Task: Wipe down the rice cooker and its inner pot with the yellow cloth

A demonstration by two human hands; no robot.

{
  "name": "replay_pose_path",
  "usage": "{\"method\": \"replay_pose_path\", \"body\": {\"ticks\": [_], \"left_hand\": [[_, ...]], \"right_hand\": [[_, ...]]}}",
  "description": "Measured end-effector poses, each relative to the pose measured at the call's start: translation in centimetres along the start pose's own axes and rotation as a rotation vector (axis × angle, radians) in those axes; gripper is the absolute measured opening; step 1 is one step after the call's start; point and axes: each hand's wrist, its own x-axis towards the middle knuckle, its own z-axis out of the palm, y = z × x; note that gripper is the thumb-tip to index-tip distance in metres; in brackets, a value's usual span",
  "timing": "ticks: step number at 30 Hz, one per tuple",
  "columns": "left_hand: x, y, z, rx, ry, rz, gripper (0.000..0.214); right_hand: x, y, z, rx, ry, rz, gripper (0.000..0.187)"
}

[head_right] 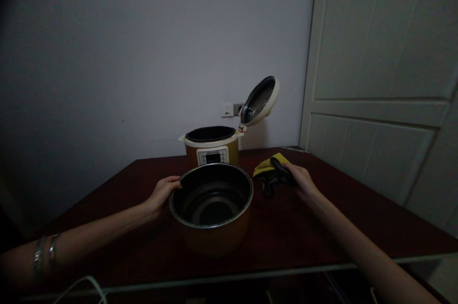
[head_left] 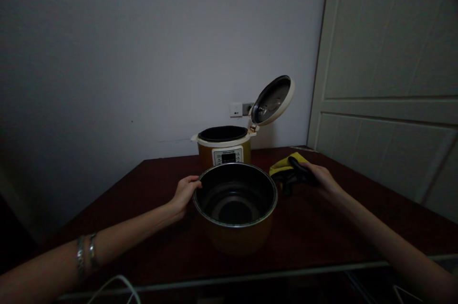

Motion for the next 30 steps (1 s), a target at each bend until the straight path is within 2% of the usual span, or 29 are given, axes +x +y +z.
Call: {"method": "replay_pose_path", "body": {"ticks": [4,7,10,13,16,19,21,23,25,26,28,30], "left_hand": [[0.5,0.6,-0.7,0.31,-0.029,0.112,0.014],[0.3,2.0,-2.0,0.544,-0.067,0.332,0.015],[0.1,4.3,-3.7,0.711,-0.015,0.557,0.014],[0.5,7.4,-4.5,0.72,-0.052,0.698,0.009],[0.9,10.6,-3.0,0.699,-0.15,0.848,0.006],[0.6,13.2,0.4,0.628,-0.267,0.956,0.024],[0.2,14.1,3.1,0.533,-0.402,0.921,0.038],[-0.1,14.4,5.4,0.418,-0.587,0.749,0.049],[-0.3,14.1,7.2,0.33,-0.769,0.623,0.047],[-0.2,13.7,7.9,0.306,-0.816,0.571,0.04],[0.0,13.0,8.9,0.258,-0.814,0.486,0.029],[0.5,12.3,9.7,0.168,-0.751,0.403,0.025]], "right_hand": [[-0.5,-1.6,0.5,0.0,-0.042,-0.045,0.025],[-0.9,-3.5,0.4,-0.059,-0.092,-0.115,0.023],[-2.0,-5.7,0.1,-0.04,-0.14,-0.121,0.021],[-3.3,-7.6,0.2,-0.002,-0.208,-0.107,0.017],[-4.8,-9.5,1.8,0.045,-0.277,-0.13,0.014],[-6.2,-11.3,4.6,0.082,-0.423,-0.151,0.021],[-6.9,-12.2,6.7,0.093,-0.495,-0.16,0.03],[-7.4,-12.8,8.6,0.103,-0.526,-0.167,0.038],[-7.6,-13.0,9.9,0.124,-0.527,-0.162,0.04],[-7.6,-13.0,10.3,0.139,-0.518,-0.156,0.04],[-7.3,-12.8,10.7,0.18,-0.495,-0.145,0.035],[-7.0,-12.4,10.7,0.249,-0.495,-0.129,0.028]]}}
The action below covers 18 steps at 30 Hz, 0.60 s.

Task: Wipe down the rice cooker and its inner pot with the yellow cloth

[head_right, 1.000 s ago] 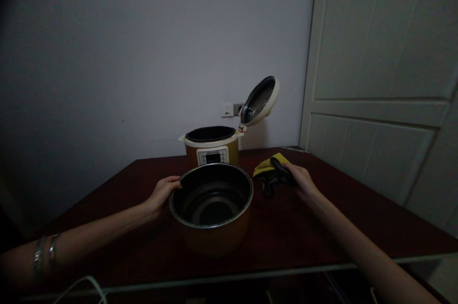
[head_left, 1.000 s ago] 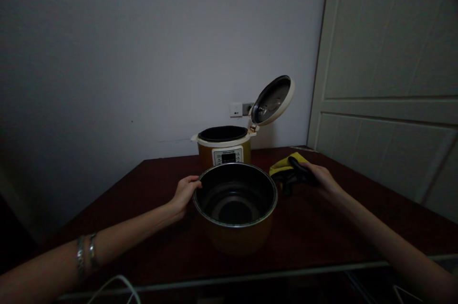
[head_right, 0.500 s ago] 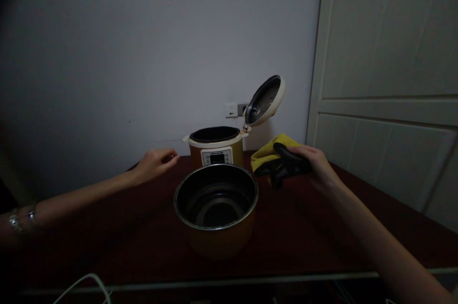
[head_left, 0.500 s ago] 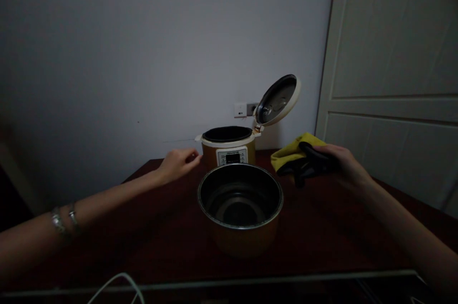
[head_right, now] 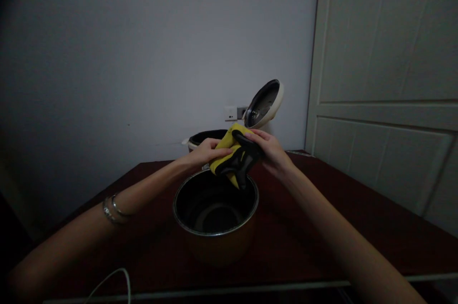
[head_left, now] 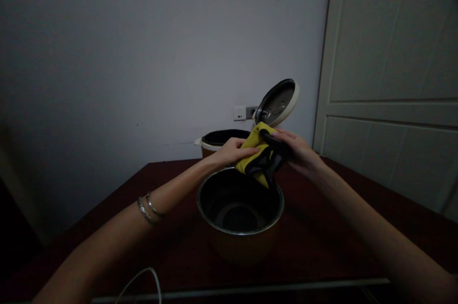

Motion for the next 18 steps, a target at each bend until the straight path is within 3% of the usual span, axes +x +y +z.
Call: {"method": "replay_pose_path", "body": {"ticks": [4,7,12,18], "left_hand": [[1.2,-0.8,0.6,-0.218,0.144,-0.045,0.019],[1.8,-1.0,1.1,-0.221,0.201,-0.07,0.018],[2.3,-1.0,1.8,-0.169,0.146,-0.109,0.017],[2.2,-0.2,0.6,-0.182,-0.03,-0.045,0.015]], "right_hand": [[0.1,1.3,-0.9,0.16,-0.106,0.008,0.031],[-0.2,2.4,-1.0,0.169,-0.142,0.078,0.033],[-0.6,3.0,-0.6,0.08,0.005,0.207,0.024],[-0.4,2.9,-1.4,-0.031,-0.047,0.258,0.03]]}}
